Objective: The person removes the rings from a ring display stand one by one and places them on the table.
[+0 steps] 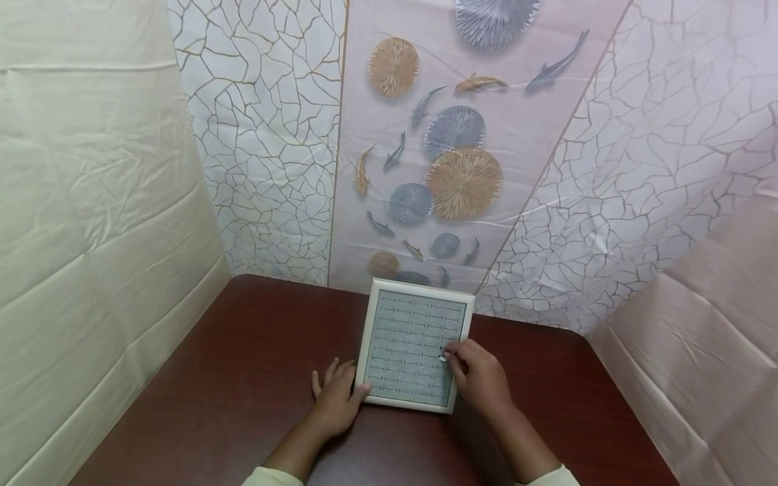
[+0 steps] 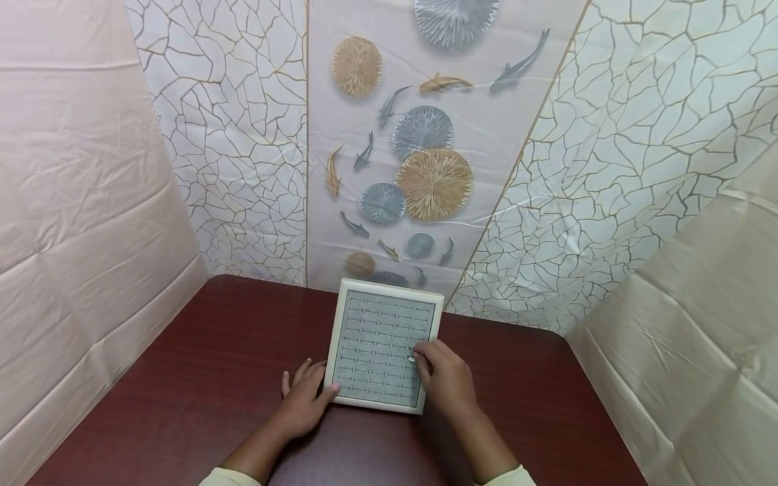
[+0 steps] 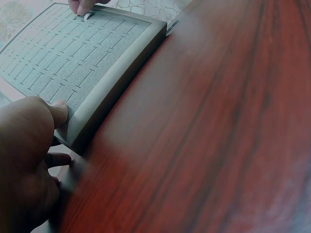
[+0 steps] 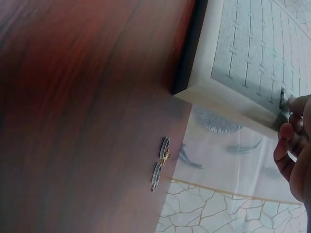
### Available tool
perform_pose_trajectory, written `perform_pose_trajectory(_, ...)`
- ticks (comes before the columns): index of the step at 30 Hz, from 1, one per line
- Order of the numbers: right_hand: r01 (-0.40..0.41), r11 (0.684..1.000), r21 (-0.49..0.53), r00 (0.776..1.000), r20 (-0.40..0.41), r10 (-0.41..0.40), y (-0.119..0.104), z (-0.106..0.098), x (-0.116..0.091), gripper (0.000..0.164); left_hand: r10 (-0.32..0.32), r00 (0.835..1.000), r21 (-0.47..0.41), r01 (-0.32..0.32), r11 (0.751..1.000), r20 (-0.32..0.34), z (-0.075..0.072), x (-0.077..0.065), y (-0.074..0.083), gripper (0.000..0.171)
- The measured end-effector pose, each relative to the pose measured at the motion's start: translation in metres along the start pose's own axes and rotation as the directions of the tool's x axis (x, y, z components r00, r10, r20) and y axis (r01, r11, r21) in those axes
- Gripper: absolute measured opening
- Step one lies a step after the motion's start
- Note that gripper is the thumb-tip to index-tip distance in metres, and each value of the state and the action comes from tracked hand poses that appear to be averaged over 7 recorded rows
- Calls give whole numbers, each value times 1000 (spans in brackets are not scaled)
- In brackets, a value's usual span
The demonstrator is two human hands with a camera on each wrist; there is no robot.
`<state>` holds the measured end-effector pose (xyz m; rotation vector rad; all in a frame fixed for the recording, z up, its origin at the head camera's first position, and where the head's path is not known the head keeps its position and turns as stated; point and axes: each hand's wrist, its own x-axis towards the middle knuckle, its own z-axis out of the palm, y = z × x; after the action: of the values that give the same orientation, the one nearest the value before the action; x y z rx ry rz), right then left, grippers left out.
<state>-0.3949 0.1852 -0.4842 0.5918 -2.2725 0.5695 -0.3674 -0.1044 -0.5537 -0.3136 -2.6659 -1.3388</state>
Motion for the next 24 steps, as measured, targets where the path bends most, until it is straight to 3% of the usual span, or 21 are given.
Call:
perform_pose_trajectory(6, 41, 997, -65, 999, 37, -38, -4, 1, 0, 8, -6, 1000, 3, 6, 1000, 24, -3, 1, 0, 55)
perform_pose_trajectory(12, 11, 999, -45, 997, 80, -7, -5, 1, -2, 10, -24, 999, 0, 24, 1000, 39, -7, 1, 7, 52)
perform_pose_trajectory(24, 5, 990, 140, 999, 36, -10, 4, 1, -11, 21, 0, 1000, -11, 0, 1000, 16, -5, -1, 6, 50)
